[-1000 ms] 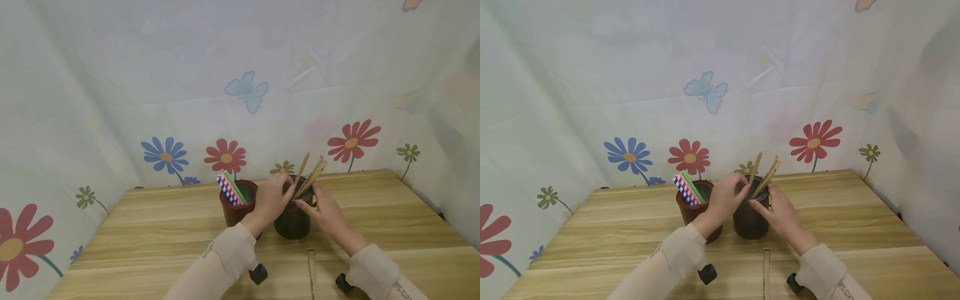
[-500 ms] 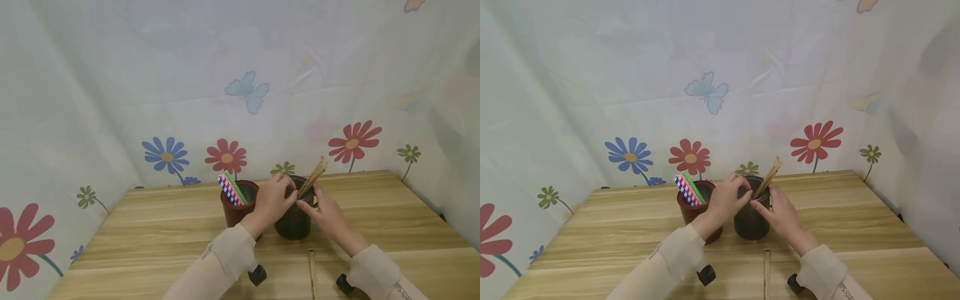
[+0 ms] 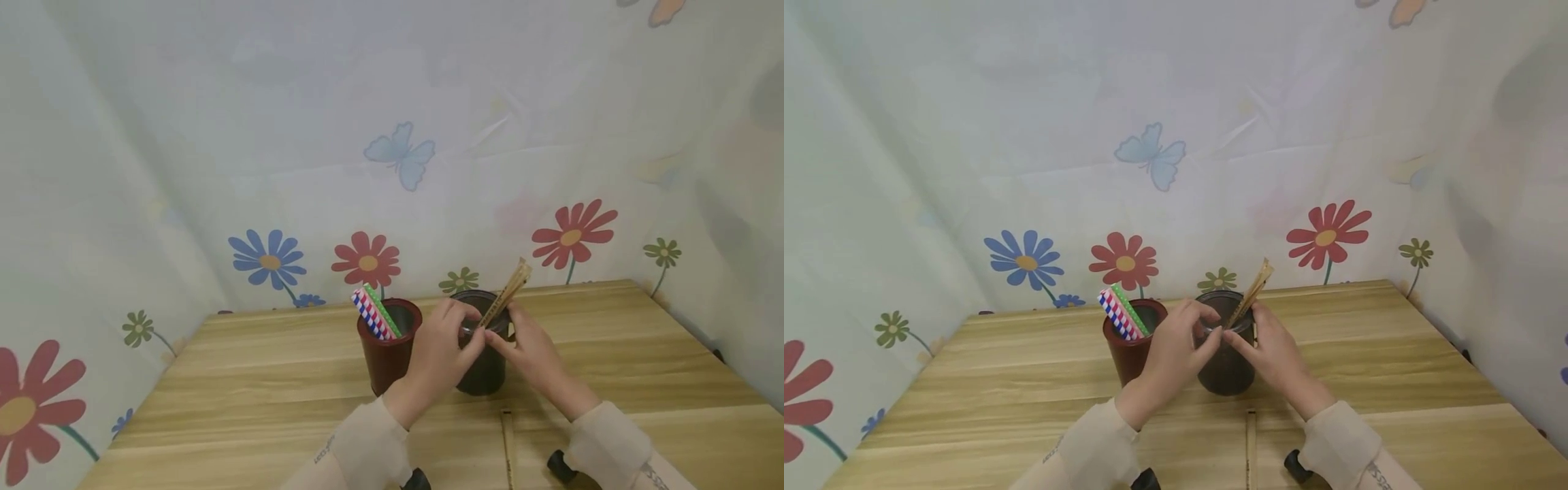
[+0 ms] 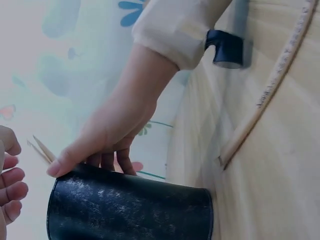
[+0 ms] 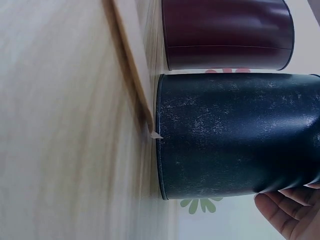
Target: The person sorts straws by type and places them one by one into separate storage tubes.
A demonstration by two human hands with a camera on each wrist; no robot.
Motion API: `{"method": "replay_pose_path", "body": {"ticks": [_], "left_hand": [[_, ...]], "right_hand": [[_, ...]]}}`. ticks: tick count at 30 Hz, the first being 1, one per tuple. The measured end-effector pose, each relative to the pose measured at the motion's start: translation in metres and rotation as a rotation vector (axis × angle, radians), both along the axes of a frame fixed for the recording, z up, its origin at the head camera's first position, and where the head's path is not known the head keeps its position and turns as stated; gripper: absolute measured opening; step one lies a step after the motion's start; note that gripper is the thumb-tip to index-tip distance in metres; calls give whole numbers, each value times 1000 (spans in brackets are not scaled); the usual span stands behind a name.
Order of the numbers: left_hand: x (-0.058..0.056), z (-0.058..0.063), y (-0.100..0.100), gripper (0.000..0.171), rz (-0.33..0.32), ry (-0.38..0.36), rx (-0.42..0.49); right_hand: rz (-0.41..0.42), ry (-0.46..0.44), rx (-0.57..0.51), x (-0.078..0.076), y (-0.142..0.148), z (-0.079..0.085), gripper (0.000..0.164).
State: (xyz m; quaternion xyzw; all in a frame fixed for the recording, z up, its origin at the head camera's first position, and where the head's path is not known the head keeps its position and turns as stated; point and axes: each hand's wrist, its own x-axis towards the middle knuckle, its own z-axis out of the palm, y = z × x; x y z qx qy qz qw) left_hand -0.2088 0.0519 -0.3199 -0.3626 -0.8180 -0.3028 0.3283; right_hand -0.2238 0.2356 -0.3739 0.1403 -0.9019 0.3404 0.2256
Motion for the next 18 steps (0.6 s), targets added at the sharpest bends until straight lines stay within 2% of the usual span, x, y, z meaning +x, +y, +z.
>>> {"method": "replay_pose_path", "body": {"ticks": [7, 13, 18], "left_hand": [[17, -6, -9, 16, -42, 66, 19], [37, -21, -13, 18, -20, 2, 22], [51, -37, -15, 19, -41, -55, -42]], "right_hand": [[-10, 3, -3, 0, 0, -1, 68], [13, 8, -42, -2, -1, -4, 63], [12, 4, -48, -1, -1, -5, 62]]}}
